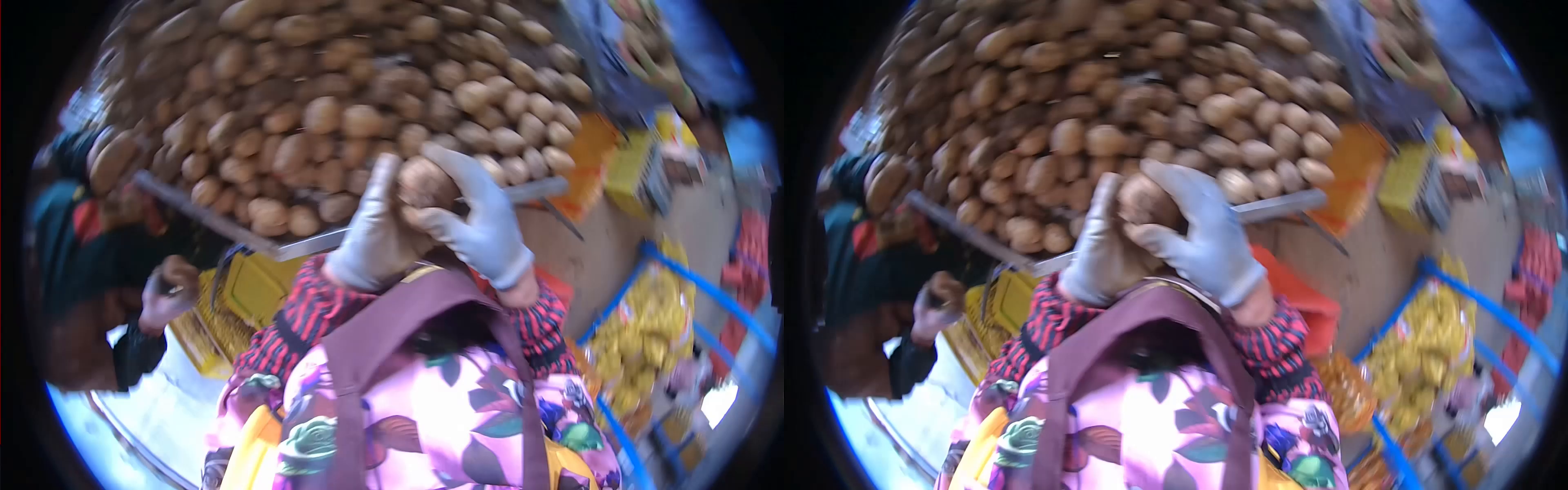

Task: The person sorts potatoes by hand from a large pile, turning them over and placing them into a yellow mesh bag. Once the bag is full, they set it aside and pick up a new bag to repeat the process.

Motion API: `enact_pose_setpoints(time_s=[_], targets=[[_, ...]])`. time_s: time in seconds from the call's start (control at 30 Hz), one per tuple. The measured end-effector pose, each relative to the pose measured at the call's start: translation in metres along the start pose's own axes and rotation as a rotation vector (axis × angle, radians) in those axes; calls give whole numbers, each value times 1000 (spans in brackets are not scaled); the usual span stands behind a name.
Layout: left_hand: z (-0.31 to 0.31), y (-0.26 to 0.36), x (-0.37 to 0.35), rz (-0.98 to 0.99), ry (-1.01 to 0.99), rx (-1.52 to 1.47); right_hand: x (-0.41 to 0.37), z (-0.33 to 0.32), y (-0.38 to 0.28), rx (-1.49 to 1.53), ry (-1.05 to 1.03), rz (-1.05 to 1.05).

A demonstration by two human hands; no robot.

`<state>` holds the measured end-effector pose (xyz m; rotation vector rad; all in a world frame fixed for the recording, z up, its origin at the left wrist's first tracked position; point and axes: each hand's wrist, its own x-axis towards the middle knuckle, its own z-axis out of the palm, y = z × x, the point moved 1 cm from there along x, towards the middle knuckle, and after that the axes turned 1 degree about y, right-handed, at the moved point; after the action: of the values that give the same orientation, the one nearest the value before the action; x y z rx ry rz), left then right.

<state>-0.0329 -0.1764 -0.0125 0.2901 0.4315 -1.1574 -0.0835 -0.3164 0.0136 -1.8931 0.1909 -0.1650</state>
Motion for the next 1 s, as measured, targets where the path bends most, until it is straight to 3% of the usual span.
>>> enact_pose_setpoints(time_s=[0.07,0.17,0.2,0.3,0.37,0.47,0.57,0.6,0.67,0.7,0.73,0.77,0.8,0.87,0.9,0.97,1.0], targets=[[-17,8,-21,44,-28,41,9,-11,4,-222,-167,-290],[-63,7,-64,195,-38,126,2,6,7,-127,-127,-108],[-86,2,-80,237,-19,25,-4,11,23,-10,-122,61],[-149,-18,-137,403,76,-290,6,19,63,46,-305,285],[-166,-37,-186,616,-93,-473,14,47,37,85,-422,184],[-199,-75,-246,918,142,-622,35,76,7,-59,-613,-33],[-219,-101,-313,1126,450,-788,45,101,-24,-34,-674,-90],[-230,-101,-334,1307,570,-823,48,103,-26,-34,-693,-88],[-281,-95,-404,1630,717,-736,48,103,-25,-12,-695,-102],[-234,-60,-427,1760,732,-791,48,103,-23,1,-700,-98],[-235,-37,-459,1858,755,-759,49,103,-15,-31,-693,-126],[-246,-31,-487,1854,816,-673,48,104,-8,6,-678,-86],[-262,-23,-503,1764,872,-556,48,105,-14,-151,-669,-142],[-282,-12,-484,1428,911,-263,47,100,-5,-343,-542,-333],[-278,-6,-452,1249,893,-121,49,99,15,-452,-403,-455],[-248,-6,-382,917,874,211,43,89,29,-592,-288,-389],[-202,6,-338,746,905,499,38,87,41,-674,-273,-396]])
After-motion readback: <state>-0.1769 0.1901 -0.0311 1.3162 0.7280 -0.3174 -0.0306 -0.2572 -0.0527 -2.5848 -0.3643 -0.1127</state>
